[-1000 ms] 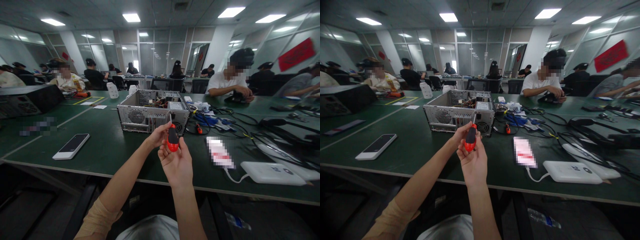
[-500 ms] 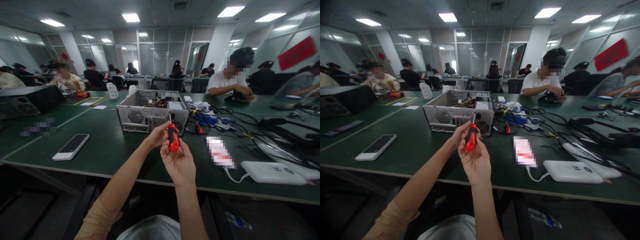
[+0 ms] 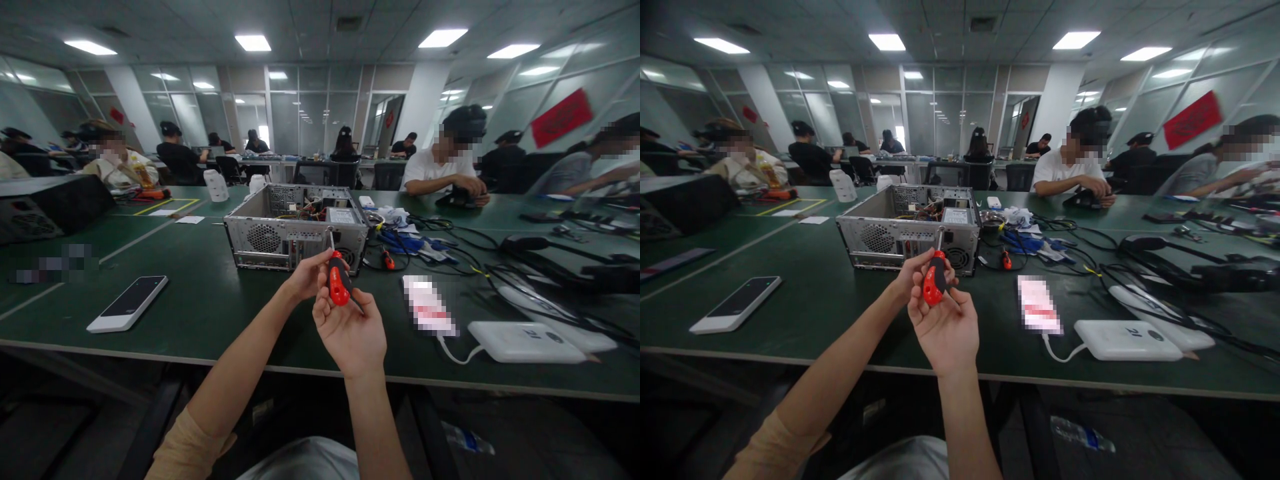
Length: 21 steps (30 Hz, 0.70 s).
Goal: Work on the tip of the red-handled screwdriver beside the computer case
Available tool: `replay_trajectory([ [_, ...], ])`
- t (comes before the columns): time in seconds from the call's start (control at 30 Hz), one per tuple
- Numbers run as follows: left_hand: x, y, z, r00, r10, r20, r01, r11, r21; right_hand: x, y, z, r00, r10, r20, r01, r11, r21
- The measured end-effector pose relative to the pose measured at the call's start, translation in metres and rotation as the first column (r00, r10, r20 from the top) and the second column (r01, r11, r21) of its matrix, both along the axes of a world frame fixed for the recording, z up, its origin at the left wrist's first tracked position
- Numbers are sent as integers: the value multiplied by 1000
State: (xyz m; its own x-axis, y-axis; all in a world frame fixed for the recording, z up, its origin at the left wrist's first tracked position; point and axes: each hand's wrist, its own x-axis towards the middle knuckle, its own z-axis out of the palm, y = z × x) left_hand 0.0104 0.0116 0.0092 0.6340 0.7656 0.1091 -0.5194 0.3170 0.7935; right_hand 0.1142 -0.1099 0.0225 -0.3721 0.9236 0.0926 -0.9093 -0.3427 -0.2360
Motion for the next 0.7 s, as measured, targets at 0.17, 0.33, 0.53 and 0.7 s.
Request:
replay_trajectory([
  [0.17, 0, 1, 0, 1000, -14, 12, 14, 1000, 4, 0, 1, 2, 1000, 14, -27, -15, 999, -37],
  [0.33, 1, -3, 2, 1000, 13, 9, -12, 999, -32, -1, 2, 2, 996, -77, 50, 80, 995, -60],
  [0.53, 2, -5, 2, 999, 36, -20, -36, 999, -19, -6, 3, 2, 993, -98, 67, 101, 994, -40],
  [0.7, 4, -5, 2, 999, 39, -17, -40, 996, -74, -4, 2, -1, 992, -93, 89, 95, 995, -13],
])
